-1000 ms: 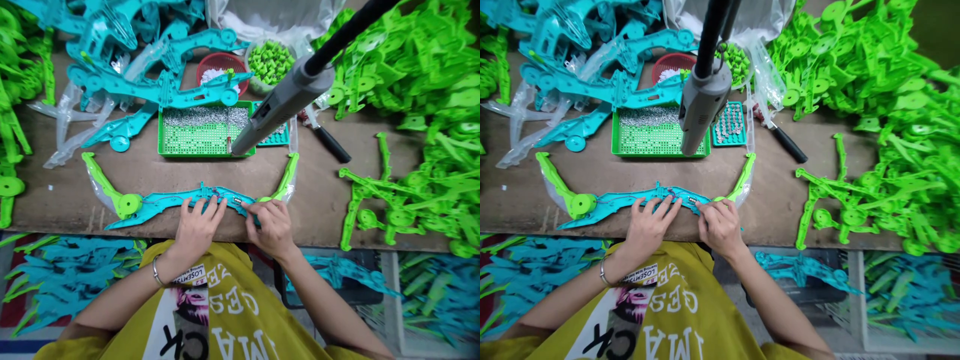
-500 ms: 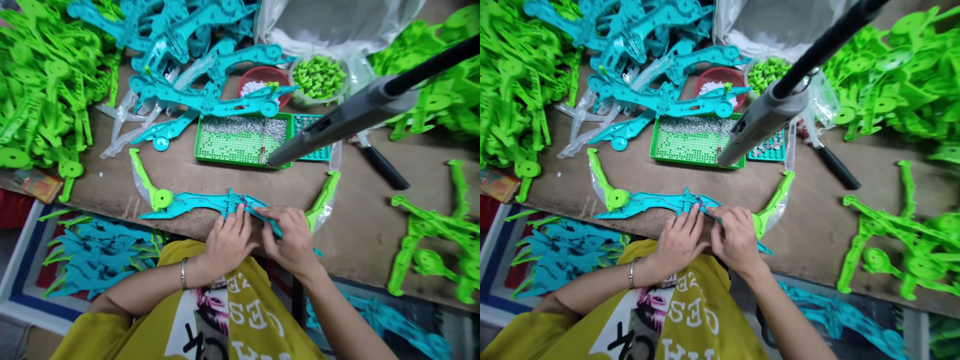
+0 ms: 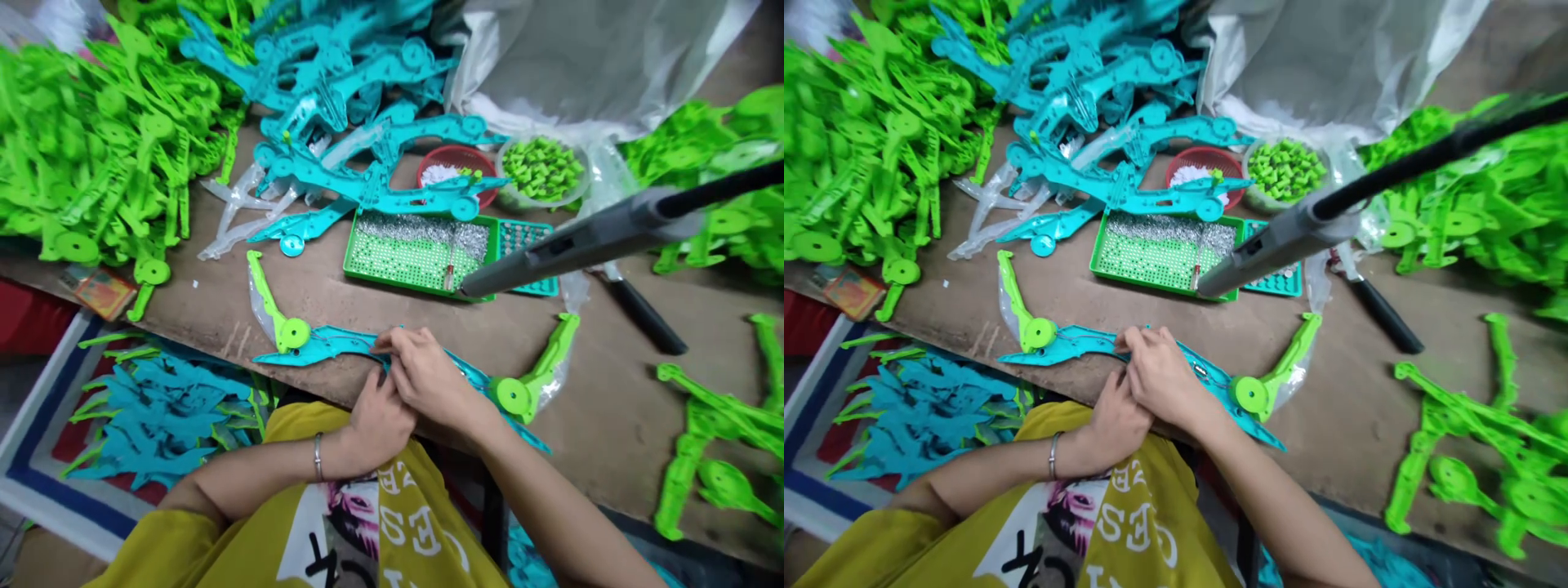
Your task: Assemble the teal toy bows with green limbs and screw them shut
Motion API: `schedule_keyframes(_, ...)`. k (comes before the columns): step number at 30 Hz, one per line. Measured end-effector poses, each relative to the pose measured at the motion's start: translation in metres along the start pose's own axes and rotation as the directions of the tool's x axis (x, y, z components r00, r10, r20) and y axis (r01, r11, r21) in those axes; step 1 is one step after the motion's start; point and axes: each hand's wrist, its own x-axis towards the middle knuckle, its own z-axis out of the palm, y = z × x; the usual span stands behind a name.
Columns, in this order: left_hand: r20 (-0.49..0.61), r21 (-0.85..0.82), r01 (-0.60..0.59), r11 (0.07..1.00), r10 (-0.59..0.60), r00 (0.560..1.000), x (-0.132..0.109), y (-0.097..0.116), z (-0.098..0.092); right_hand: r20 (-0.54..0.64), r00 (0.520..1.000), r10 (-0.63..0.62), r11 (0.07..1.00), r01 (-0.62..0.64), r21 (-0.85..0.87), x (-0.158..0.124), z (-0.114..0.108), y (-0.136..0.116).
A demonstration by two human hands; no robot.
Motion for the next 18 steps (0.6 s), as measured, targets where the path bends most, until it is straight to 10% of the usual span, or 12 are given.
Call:
schedule_keyframes(5,-0.072,0.044,-0.007,0.999,0.01,0.997,0.003,-0.006,0.007,0.014,0.999,-0.029,1.0,0.029,0.008,0.008,-0.013,-0.001)
schedule_keyframes(9,-0.151,0.038,0.026,0.999,-0.02,0.988,0.008,-0.013,0.008,-0.239,0.965,-0.107,0.989,0.079,-0.124,0.033,-0.034,-0.002)
schedule_keyframes(18,-0.259,0.067,0.005,0.998,0.013,0.966,0.01,-0.021,0.008,-0.566,0.819,0.096,0.907,-0.306,-0.288,0.181,-0.041,0.048)
